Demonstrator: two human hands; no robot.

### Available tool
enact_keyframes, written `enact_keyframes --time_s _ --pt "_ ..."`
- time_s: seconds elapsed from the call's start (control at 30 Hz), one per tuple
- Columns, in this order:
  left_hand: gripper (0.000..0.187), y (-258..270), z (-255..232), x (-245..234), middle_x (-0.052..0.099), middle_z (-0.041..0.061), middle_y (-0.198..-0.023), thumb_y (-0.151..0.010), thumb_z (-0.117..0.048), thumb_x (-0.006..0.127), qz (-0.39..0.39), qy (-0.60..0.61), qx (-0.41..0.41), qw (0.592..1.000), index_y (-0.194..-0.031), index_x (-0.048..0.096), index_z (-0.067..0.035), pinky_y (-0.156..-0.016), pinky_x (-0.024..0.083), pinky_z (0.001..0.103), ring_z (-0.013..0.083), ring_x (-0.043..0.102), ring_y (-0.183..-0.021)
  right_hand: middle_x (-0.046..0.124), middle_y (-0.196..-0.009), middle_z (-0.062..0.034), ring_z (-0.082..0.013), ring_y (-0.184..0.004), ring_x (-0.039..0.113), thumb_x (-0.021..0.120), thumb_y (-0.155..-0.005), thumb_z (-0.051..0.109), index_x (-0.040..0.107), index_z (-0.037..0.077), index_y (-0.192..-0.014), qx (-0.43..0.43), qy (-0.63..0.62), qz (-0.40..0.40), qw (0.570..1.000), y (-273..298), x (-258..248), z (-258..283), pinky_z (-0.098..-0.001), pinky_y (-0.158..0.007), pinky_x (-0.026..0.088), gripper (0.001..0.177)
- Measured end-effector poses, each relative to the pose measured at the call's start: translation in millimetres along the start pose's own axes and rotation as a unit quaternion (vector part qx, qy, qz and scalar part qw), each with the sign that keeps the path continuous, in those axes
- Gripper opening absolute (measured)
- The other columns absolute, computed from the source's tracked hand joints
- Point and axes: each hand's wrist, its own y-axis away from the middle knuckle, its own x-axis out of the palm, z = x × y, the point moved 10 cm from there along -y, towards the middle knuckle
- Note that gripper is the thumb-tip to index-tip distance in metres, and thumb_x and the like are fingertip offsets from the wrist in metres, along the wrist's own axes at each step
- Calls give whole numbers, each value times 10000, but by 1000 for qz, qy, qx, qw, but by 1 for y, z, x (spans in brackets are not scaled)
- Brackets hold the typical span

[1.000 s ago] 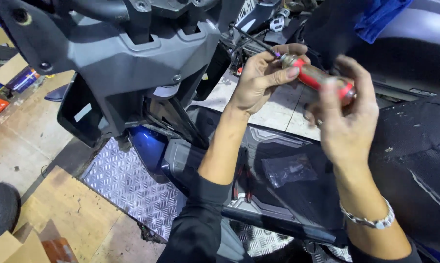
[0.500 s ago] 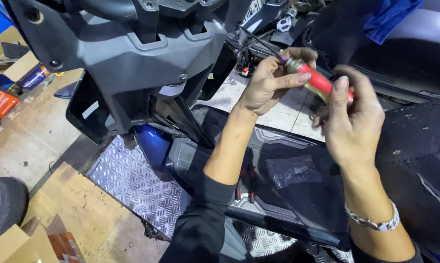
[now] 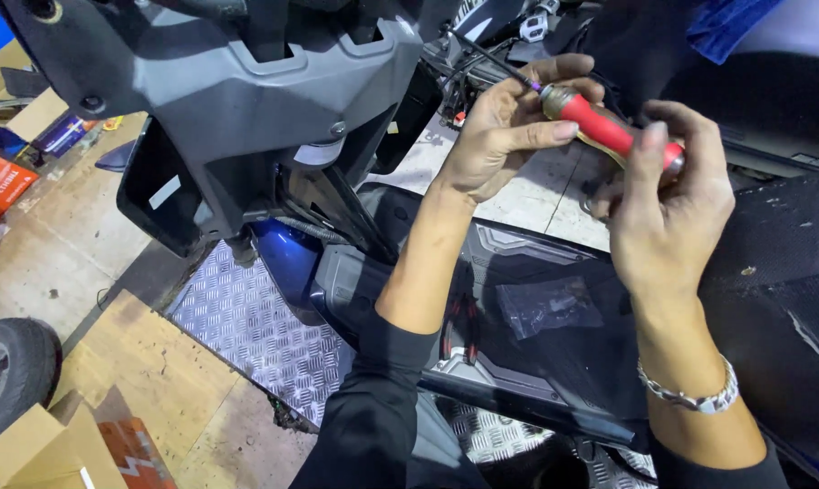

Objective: The person uses a screwdriver to remove screws from the front fairing and handlebar area of a blue motorcycle. They then detach the front fairing, disconnect the wiring harness, and place the fairing on the floor. Finally, they remove additional screws from the lower front fender area.

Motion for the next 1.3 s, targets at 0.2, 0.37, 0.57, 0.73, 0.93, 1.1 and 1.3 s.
enact_keyframes --time_s 0.2,0.37,0.57,0.73,0.93,1.1,1.3 --pt "353 -5 8 6 754 132 -1030 -982 -322 768 -35 -58 -54 996 -1184 685 -46 -811 655 349 253 759 -920 459 -1186 -208 -334 -1158 527 556 -862 -221 666 -60 -960 -106 12 0 994 0 -1 15 -398 -1032 469 218" --pt "459 -4 -2 0 743 196 -1251 -981 82 762 -3 2 18 1000 -1401 578 51 -1067 555 345 260 717 -1138 496 -1095 -156 -155 -682 610 561 -1154 303 509 -7 -1400 32 -39 14 999 -4 0 2 -237 -583 590 399" --pt "311 0 -26 -43 714 202 -1256 -1118 -127 465 -67 49 153 985 -1345 608 31 -984 505 353 267 676 -1149 534 -1189 -223 -340 -1158 550 706 -1005 -167 671 -79 -1129 -109 24 -8 994 -2 -6 15 -419 -1010 475 156" --pt "384 -6 -25 -106 689 206 -1220 -1112 -285 541 -182 199 188 945 -1279 621 51 -967 591 393 306 687 -1119 546 -1195 -204 -325 -1164 559 674 -955 -152 689 -53 -1048 -100 25 -8 995 -1 -4 12 -419 -1035 468 137" --pt "275 -12 -22 -112 722 165 -1067 -1058 -204 607 -219 230 214 924 -1183 668 32 -867 629 358 260 706 -964 558 -1184 -196 -315 -1159 576 694 -940 -162 707 -31 -1026 -97 30 -11 995 -1 -6 10 -410 -1025 484 158" --pt "248 -12 -13 -115 693 111 -937 -988 -201 618 -247 286 181 908 -1113 694 -1 -807 597 315 219 675 -868 576 -1206 -208 -327 -1170 578 689 -935 -162 708 -25 -1025 -100 30 -4 994 8 -6 16 -421 -1011 480 165" --pt "309 -13 -1 -130 683 78 -857 -987 -237 635 -283 295 165 898 -1096 698 45 -674 564 286 175 634 -738 648 -1275 -280 -410 -1168 674 674 -1030 -135 676 -60 -1212 -138 69 31 988 24 10 32 -445 -1030 511 197"
